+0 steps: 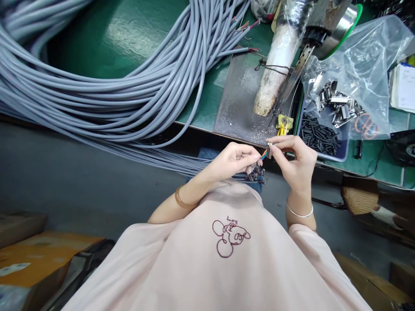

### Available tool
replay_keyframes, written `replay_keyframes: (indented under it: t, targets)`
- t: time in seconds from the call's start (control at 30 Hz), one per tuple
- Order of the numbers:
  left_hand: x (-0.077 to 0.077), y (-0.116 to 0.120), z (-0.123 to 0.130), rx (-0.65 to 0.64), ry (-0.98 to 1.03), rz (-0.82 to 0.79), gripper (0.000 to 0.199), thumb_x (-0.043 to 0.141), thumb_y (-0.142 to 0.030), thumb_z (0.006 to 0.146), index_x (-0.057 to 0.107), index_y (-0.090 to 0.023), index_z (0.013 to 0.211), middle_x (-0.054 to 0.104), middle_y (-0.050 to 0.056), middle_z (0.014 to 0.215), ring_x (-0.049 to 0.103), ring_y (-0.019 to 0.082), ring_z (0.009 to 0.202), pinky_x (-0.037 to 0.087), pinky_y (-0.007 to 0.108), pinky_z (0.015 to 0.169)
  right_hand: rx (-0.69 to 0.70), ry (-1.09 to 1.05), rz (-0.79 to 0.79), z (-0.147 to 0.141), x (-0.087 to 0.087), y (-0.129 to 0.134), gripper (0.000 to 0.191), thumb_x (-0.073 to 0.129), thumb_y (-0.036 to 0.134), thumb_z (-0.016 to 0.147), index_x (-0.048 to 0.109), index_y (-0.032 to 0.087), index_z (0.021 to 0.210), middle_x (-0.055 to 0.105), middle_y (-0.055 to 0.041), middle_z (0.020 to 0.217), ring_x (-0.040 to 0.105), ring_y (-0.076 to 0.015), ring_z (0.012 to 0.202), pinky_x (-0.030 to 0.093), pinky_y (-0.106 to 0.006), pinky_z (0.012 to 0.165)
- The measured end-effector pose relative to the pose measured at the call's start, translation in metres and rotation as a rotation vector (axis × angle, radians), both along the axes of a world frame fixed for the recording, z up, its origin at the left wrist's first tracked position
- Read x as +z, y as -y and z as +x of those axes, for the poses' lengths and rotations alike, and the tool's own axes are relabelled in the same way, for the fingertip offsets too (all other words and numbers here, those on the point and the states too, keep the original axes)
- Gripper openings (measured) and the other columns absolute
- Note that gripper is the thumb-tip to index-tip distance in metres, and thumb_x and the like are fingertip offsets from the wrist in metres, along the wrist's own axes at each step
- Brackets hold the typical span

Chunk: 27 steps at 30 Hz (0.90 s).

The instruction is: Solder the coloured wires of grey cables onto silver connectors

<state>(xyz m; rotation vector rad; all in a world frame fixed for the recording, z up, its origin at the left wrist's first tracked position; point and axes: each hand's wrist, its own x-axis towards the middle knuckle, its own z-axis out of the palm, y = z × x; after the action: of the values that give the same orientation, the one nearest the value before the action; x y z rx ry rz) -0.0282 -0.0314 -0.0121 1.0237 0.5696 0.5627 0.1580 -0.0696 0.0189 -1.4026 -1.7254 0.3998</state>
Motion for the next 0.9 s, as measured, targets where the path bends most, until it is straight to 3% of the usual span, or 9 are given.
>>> replay_keyframes:
  t: [0.07,0.13,0.27,0.37,0.5,0.6,0.7,0.8,0.9]
  targets:
    - [-0.001,-0.004,0.0,-0.046,0.044,-0.149,0.035,0.071,-0.046,0.086,0.07,-0.011,0.081,0.051,-0.004,0.051,0.032,0.001,0.038,0.017,0.017,0.037,-0.046,-0.033,0.011,0.0,-0.002,0.002,0.008,0.065,0.022,0.092,0.061,0.022,0.086,0.077,-0.0002,0.097,0.072,-0.0127,0.076,0.058,-0.026,0.063]
    - [-0.002,-0.006,0.0,-0.029,0.079,-0.253,0.037,0.075,-0.048,0.081,0.069,-0.011,0.082,0.049,-0.005,0.05,0.029,0.001,0.036,0.013,0.018,0.037,-0.148,-0.1,0.102,0.002,-0.003,0.008,0.004,0.062,0.021,0.094,0.061,0.024,0.092,0.076,0.0011,0.094,0.07,-0.0107,0.066,0.054,-0.024,0.054]
    - [0.001,-0.007,0.002,0.0,0.111,-0.317,0.038,0.078,-0.047,0.078,0.068,-0.011,0.082,0.052,-0.004,0.051,0.029,0.0,0.035,0.011,0.019,0.038,-0.262,-0.039,0.279,0.006,0.0,0.023,0.006,0.068,0.02,0.09,0.066,0.025,0.092,0.067,0.0073,0.067,0.055,-0.0073,0.045,0.039,-0.023,0.042]
    - [0.005,-0.006,0.002,0.036,0.114,-0.295,0.038,0.078,-0.048,0.078,0.067,-0.011,0.081,0.054,-0.003,0.052,0.031,0.0,0.035,0.013,0.02,0.039,-0.107,0.242,0.176,0.006,0.001,0.028,0.006,0.07,0.019,0.088,0.072,0.024,0.087,0.07,0.0051,0.068,0.058,-0.0075,0.05,0.043,-0.023,0.05]
    - [0.006,-0.004,0.003,0.04,0.079,-0.236,0.039,0.075,-0.049,0.081,0.068,-0.011,0.084,0.061,-0.001,0.056,0.035,0.001,0.035,0.022,0.019,0.04,-0.119,0.407,0.167,0.003,-0.004,0.025,0.026,0.065,0.018,0.092,0.073,0.023,0.116,0.079,-0.0015,0.086,0.065,-0.0099,0.057,0.047,-0.024,0.058]
    - [0.002,-0.002,0.005,0.0,0.047,-0.216,0.04,0.074,-0.05,0.082,0.07,-0.01,0.087,0.063,0.0,0.054,0.037,0.001,0.035,0.03,0.019,0.043,-0.142,0.378,0.169,0.002,-0.008,0.023,0.035,0.062,0.019,0.094,0.068,0.024,0.128,0.079,-0.0012,0.083,0.063,-0.0098,0.054,0.048,-0.024,0.058]
    - [0.0,-0.001,0.006,-0.066,0.05,-0.224,0.042,0.073,-0.051,0.083,0.071,-0.01,0.088,0.065,0.002,0.057,0.035,0.001,0.034,0.024,0.02,0.041,-0.095,0.306,0.118,0.003,-0.01,0.022,0.035,0.06,0.02,0.095,0.068,0.027,0.129,0.075,0.0012,0.074,0.063,-0.0103,0.054,0.048,-0.023,0.058]
    - [0.001,-0.003,0.004,-0.138,0.084,-0.23,0.041,0.073,-0.05,0.084,0.071,-0.009,0.089,0.065,0.002,0.056,0.035,0.001,0.034,0.02,0.02,0.041,-0.061,0.216,0.022,0.005,-0.011,0.021,0.028,0.059,0.023,0.096,0.073,0.026,0.12,0.074,0.0012,0.074,0.06,-0.0092,0.053,0.047,-0.023,0.057]
    - [0.003,-0.005,0.003,-0.088,0.075,-0.221,0.041,0.073,-0.05,0.084,0.07,-0.01,0.086,0.065,0.003,0.057,0.034,0.001,0.034,0.015,0.02,0.039,-0.049,0.108,-0.069,0.007,-0.011,0.021,0.018,0.061,0.027,0.096,0.077,0.023,0.101,0.07,0.0028,0.066,0.053,-0.0073,0.047,0.043,-0.022,0.052]
